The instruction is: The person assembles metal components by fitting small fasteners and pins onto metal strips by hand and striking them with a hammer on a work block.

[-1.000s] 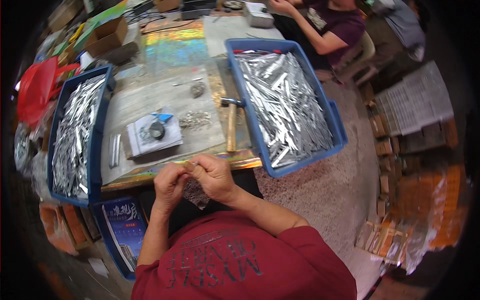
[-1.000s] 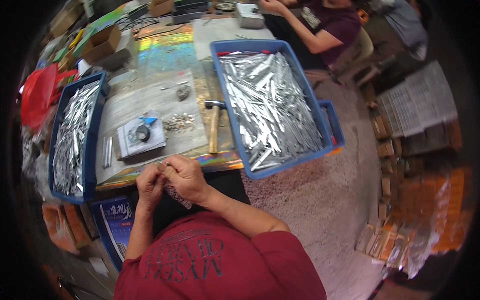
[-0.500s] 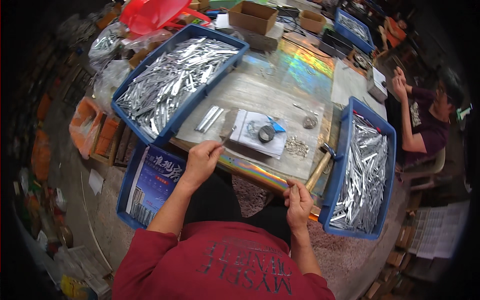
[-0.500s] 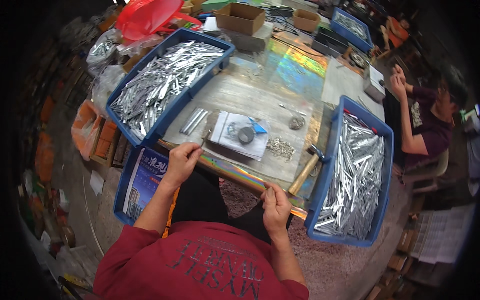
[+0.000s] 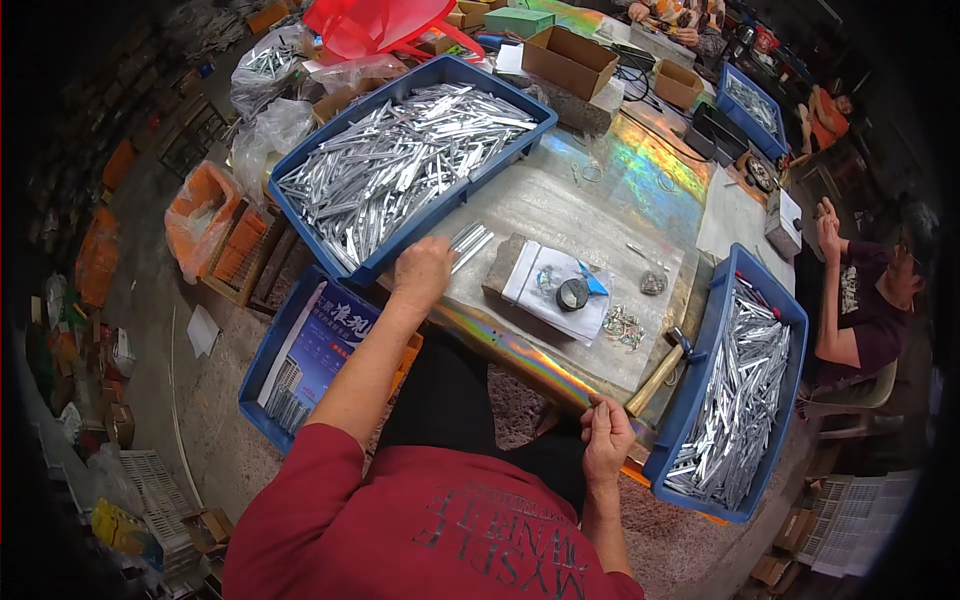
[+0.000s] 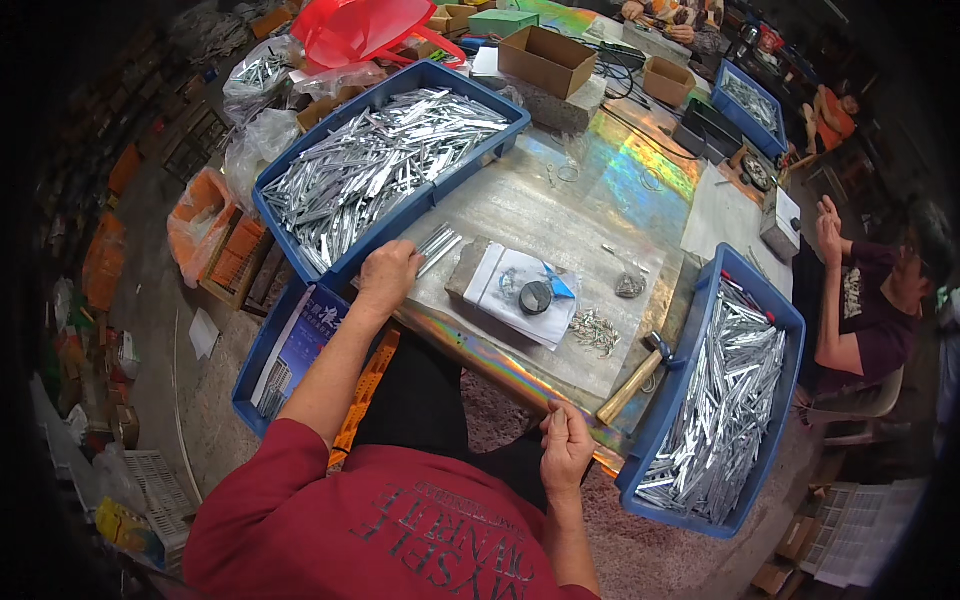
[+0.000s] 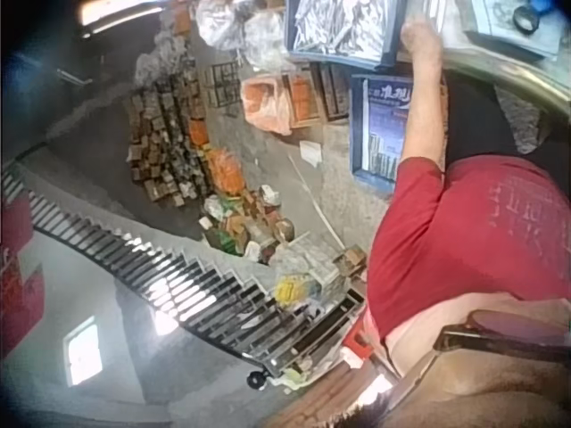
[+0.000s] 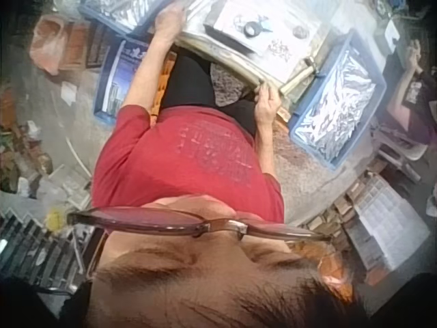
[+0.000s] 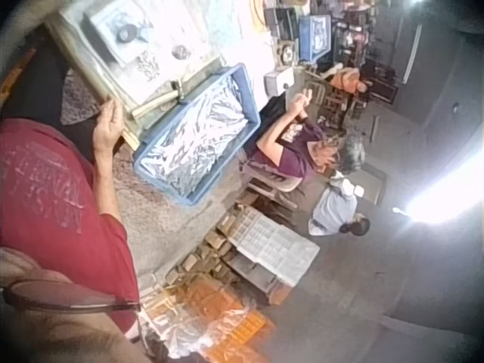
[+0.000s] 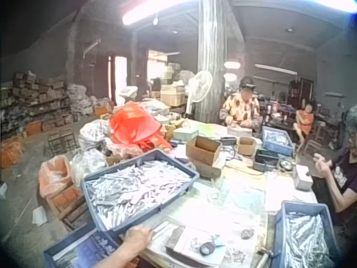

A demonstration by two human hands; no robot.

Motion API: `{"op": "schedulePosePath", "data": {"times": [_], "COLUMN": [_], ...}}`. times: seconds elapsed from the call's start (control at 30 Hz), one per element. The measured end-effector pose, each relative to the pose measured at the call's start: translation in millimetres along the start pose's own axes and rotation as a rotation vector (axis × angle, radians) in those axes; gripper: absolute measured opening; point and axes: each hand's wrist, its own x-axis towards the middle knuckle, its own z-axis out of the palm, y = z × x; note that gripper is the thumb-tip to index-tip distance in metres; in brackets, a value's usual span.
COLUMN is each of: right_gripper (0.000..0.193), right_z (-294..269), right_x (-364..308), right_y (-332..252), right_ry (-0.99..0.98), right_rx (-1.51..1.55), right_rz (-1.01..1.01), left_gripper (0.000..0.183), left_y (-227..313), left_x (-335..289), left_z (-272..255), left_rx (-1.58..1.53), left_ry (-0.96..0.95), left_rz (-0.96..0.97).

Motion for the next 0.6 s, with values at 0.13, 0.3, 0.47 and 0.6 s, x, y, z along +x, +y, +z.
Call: {"op": "schedulePosePath", "data": {"times": [0.13,0.3,0.47,0.6], "right_gripper": [0.022,0.022,0.021,0.020], "right_z": [0.9,2.7,1.1,-1.6], "right_x": [0.1,0.6,0.1,-0.2], "right_y": [2.0,3.7,6.1,7.0], "right_ry": [0.001,-0.004,-0.007,0.012], "right_rx": [0.001,0.020,0.050,0.061], "right_rz": [0.006,0.021,0.044,0.044], "left_gripper": [0.014,0.015,0.013,0.009], "left_y": [0.0,5.6,15.4,-14.1], "left_x": [1.1,-2.5,-1.4,18.2], "left_z": [0.4,-10.8,-46.1,-64.3], "left_rx": [0.019,0.046,-0.057,-0.108], "left_ry": [0.005,0.019,0.115,0.206], "left_rz": [-0.009,-0.023,0.050,-0.014]}}
